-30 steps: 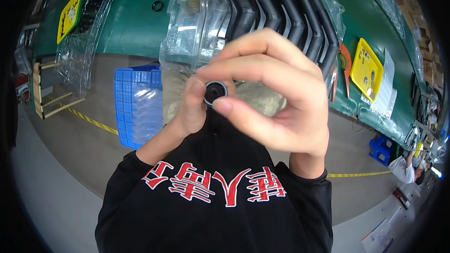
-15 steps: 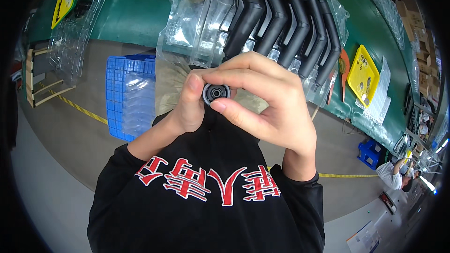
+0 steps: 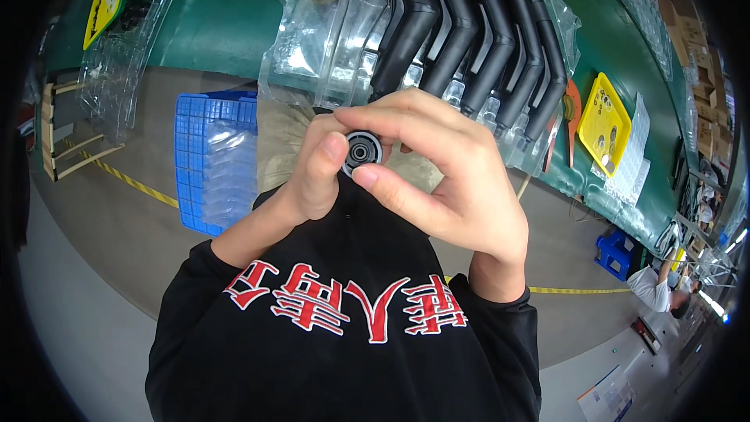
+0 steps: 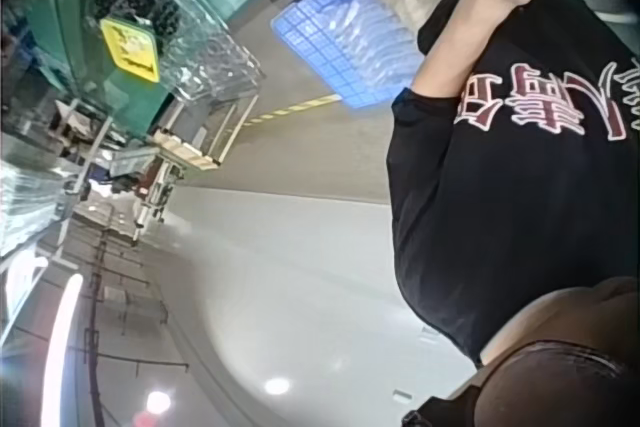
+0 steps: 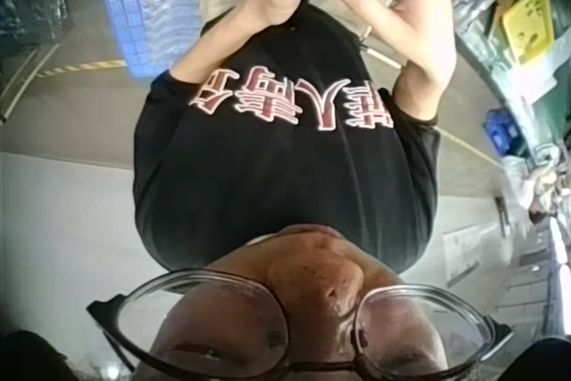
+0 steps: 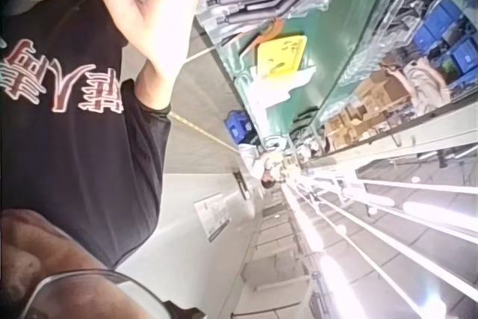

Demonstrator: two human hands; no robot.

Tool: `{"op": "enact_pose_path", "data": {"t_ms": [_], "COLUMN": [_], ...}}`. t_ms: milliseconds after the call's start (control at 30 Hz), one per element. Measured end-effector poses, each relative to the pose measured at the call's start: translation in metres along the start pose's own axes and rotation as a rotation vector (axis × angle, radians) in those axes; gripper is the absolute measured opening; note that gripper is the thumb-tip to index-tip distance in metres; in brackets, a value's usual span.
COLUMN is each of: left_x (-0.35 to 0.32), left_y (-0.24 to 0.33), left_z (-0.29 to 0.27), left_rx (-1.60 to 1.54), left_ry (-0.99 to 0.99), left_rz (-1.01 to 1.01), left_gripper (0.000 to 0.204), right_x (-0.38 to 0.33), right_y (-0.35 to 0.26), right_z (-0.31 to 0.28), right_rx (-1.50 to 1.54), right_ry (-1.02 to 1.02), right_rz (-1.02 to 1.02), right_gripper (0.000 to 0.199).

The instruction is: The person assembles pipe components by inserting inner parts, pressing them using a circular hand tool, and fitting washers and end caps onto the pipes by hand.

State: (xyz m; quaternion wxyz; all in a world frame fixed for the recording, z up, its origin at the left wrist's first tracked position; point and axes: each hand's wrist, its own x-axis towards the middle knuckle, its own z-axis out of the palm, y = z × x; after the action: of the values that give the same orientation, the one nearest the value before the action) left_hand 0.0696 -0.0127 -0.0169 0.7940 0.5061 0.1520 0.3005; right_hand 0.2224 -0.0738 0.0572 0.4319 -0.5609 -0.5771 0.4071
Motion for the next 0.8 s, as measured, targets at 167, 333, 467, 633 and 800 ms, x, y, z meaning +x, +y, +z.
{"op": "enact_pose_path", "data": {"t_ms": [167, 333, 467, 633, 800], "left_x": [-0.001, -0.001, 0.001, 0.001, 0.002], "left_y": [-0.008, -0.01, -0.015, -0.006, -0.014], "left_z": [0.0, 0.001, 0.007, 0.003, 0.009], "left_rx": [0.006, 0.064, 0.034, 0.204, 0.107], "left_ry": [0.023, 0.0, 0.058, -0.006, 0.122], "left_rz": [0.044, 0.014, 0.102, -0.106, 0.09], "left_gripper": [0.047, 0.052, 0.058, 0.076, 0.061], "right_x": [-0.003, -0.003, -0.003, -0.005, -0.004], "right_y": [0.001, 0.004, 0.004, 0.007, -0.002], "right_z": [-0.003, -0.003, 0.004, 0.008, 0.012], "right_rx": [0.171, 0.167, 0.305, 0.359, 0.389], "right_ry": [0.056, 0.022, 0.152, 0.214, 0.245], "right_rz": [0.122, 0.151, 0.229, 0.278, 0.289], "right_gripper": [0.03, 0.021, 0.014, 0.016, 0.021]}}
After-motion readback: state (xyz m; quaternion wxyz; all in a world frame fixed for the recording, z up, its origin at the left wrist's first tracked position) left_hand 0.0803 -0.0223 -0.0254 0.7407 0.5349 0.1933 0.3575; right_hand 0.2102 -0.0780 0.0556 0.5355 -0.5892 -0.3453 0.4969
